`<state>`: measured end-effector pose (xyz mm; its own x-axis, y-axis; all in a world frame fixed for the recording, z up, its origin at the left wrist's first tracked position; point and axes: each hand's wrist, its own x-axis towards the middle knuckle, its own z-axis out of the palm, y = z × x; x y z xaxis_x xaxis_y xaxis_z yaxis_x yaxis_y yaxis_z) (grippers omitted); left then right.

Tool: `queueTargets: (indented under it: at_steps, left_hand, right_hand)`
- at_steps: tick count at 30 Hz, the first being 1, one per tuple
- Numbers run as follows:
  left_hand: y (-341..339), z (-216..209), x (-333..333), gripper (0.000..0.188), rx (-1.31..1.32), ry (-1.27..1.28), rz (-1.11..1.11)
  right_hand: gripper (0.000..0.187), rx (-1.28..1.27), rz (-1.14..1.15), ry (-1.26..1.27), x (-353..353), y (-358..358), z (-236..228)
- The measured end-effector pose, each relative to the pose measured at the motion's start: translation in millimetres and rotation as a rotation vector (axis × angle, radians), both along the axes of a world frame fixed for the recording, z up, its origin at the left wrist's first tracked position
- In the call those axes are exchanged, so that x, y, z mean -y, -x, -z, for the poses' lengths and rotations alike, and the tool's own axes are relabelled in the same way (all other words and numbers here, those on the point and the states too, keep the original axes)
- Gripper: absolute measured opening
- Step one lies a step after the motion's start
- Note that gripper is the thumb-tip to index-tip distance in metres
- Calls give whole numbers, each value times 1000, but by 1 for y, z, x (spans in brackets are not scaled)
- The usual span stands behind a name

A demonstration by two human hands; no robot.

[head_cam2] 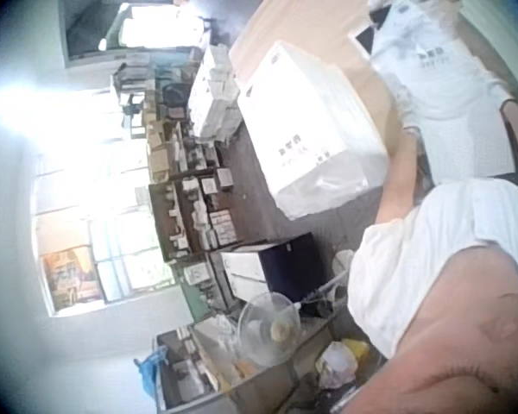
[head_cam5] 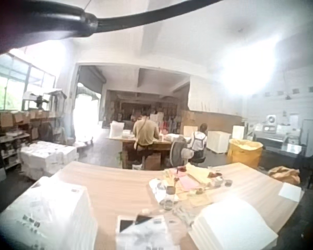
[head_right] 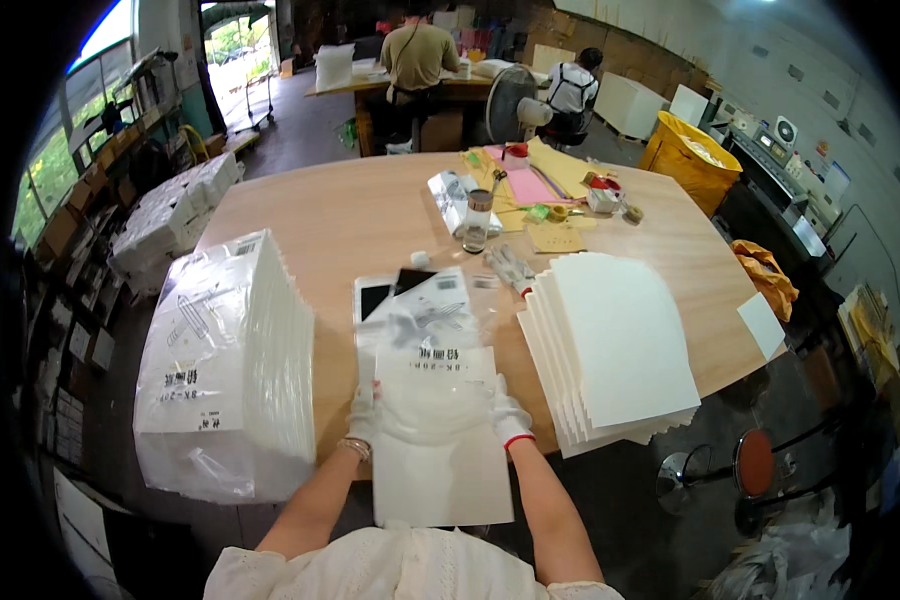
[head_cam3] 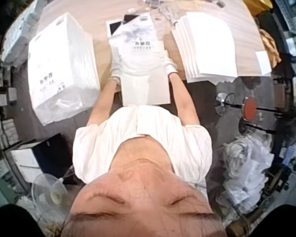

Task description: The person repeatedly picks up white sheets of paper from a stack on a table and places them into clear plastic packaging bags. The person then seals the bags and places them on a growing pile of packaged items. The task is performed continuously throughout the clip.

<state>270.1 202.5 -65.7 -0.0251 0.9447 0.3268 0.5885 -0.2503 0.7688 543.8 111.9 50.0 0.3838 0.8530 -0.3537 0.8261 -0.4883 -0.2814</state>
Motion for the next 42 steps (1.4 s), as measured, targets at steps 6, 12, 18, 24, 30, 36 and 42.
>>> queueTargets:
  at_steps: [6, 12, 18, 24, 30, 36, 42]
  left_hand:
    - [32, -78, 77, 13, -83, 380, 189]
    - [94, -107, 208, 18, -157, 616, 517]
    - [74, -122, 181, 15, -45, 340, 636]
    - [96, -77, 195, 3, 248, 563, 282]
    - [40, -204, 162, 7, 165, 95, 624]
    - [112, -303, 187, 10, 688, -101, 234]
    - [261, -314, 131, 20, 924, -561, -72]
  right_hand:
    - [60, -43, -166, -434, 98, 8, 54]
    - [58, -305, -234, -209, 204, 39, 16]
    - [48, 10, -602, -853, 189, 54, -33]
    - [53, -403, -153, 14, 223, 36, -34]
    - [41, -1612, 706, -266, 175, 45, 45]
    - [37, -1774, 376, -434, 77, 151, -66]
    - [40, -2044, -368, -46, 20, 288, -121]
